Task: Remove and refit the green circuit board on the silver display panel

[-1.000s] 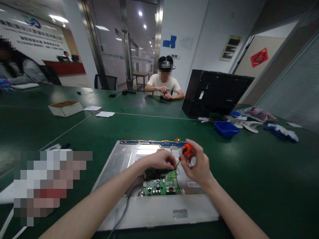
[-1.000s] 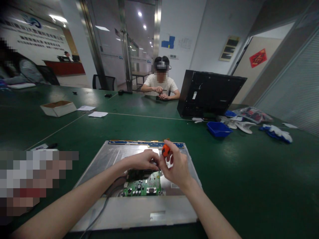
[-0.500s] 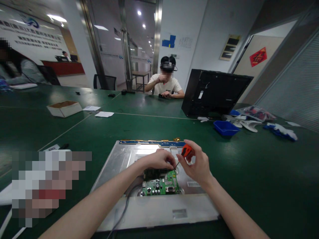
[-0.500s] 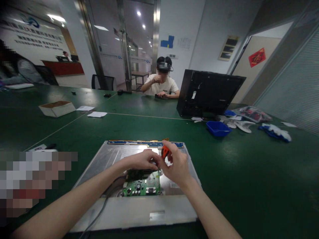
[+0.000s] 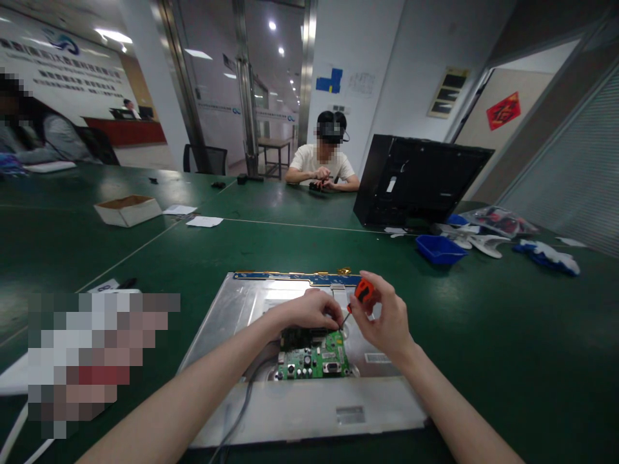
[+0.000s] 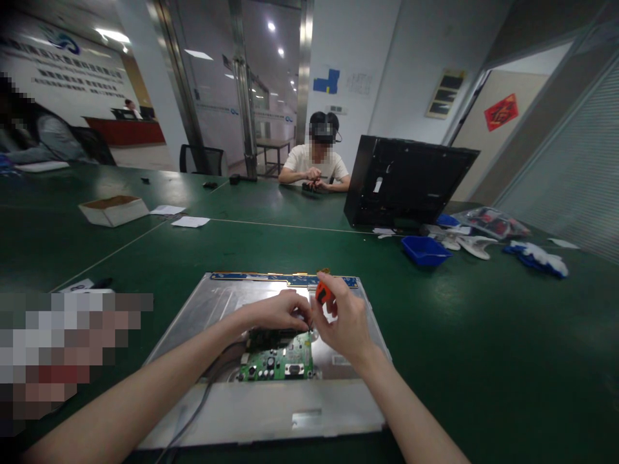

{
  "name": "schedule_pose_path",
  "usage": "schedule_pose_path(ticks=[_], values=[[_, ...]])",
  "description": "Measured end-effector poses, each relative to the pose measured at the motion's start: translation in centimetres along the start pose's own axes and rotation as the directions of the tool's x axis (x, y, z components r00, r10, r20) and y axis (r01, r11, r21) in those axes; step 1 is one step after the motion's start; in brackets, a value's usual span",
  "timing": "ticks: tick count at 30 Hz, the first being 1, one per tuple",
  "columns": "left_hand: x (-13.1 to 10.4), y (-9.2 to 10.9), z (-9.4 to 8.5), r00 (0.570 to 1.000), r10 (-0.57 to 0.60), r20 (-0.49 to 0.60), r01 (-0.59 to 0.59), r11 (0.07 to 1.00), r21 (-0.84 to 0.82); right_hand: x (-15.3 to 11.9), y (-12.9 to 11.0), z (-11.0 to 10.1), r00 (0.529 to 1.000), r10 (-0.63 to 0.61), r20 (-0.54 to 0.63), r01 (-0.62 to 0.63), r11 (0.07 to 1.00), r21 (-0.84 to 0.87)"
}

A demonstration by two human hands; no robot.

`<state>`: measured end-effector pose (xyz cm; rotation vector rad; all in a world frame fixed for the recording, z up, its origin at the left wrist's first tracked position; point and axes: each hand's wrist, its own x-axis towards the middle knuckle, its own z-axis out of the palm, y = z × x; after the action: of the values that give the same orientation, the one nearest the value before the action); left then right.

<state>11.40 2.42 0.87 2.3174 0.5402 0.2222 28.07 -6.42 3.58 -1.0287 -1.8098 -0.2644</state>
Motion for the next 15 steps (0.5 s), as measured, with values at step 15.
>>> schedule_pose_path(ticks=[15], values=[[0.0, 0.5, 0.0, 1.0, -0.011, 0.005, 0.012, 0.998, -0.069, 5.6, -2.0, -3.8, 0.873, 0.142, 0.467, 0.055, 0.922, -0.384]])
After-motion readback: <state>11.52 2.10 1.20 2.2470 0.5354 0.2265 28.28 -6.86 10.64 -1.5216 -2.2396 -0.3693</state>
